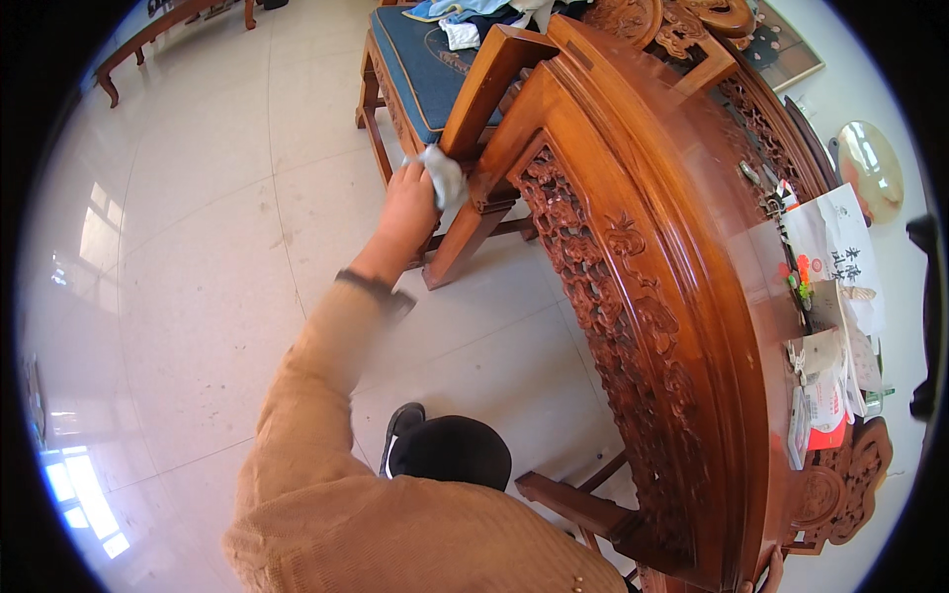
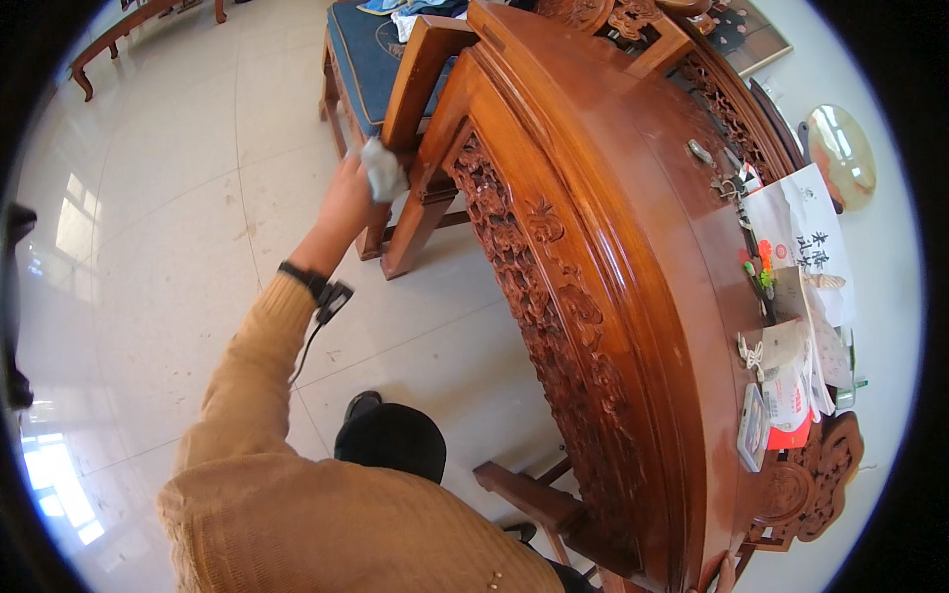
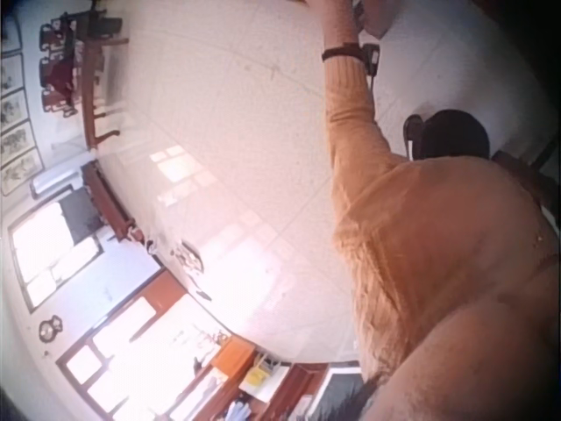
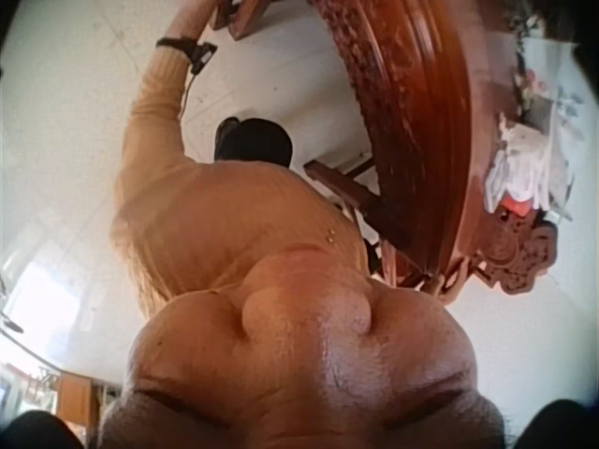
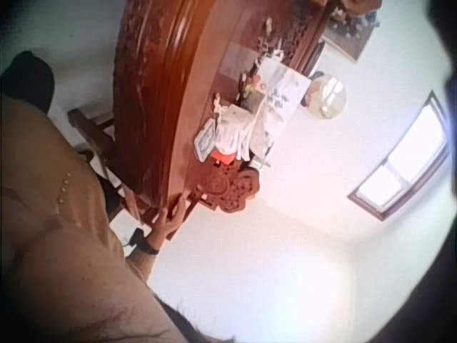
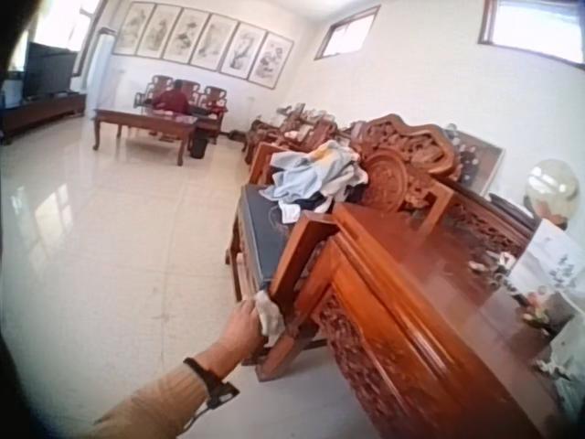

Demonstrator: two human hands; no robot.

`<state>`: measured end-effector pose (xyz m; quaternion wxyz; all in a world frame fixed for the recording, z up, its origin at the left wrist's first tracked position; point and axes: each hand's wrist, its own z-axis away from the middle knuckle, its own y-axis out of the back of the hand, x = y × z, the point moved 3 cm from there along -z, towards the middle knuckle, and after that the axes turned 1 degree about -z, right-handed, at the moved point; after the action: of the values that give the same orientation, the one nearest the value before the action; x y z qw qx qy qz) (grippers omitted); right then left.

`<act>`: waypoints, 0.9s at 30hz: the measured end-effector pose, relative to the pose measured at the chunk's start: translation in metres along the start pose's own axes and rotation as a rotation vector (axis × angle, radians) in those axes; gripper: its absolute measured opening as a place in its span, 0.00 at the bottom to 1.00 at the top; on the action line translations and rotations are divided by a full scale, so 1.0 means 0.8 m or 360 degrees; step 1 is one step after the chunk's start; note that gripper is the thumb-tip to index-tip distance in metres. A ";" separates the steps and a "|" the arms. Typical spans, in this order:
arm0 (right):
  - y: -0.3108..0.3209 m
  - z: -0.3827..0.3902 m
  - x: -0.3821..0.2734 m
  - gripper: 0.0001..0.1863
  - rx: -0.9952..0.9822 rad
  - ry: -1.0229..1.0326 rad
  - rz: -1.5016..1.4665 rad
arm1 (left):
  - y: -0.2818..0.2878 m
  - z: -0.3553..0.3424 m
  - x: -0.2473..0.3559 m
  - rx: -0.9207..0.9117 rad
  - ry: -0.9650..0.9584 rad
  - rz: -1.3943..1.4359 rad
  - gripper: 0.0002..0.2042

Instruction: The person wipes a carved wooden table and adjacent chair with a cloth, cleaning the legs, carved panels, and tabletop. They move small items on the table to reach the surface and continue wiping different sections of the furniture.

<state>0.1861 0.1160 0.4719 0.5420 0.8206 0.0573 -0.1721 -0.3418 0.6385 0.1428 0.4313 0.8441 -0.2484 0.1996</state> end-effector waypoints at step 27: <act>0.006 0.004 0.009 0.41 0.0158 0.0012 0.0332 | 0.024 0.039 0.048 0.0256 -0.0330 0.0256 0.26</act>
<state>0.1936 0.1105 0.4720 0.5153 0.8486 -0.0351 -0.1143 -0.3187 0.5937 0.1592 0.3170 0.8693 -0.3417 0.1646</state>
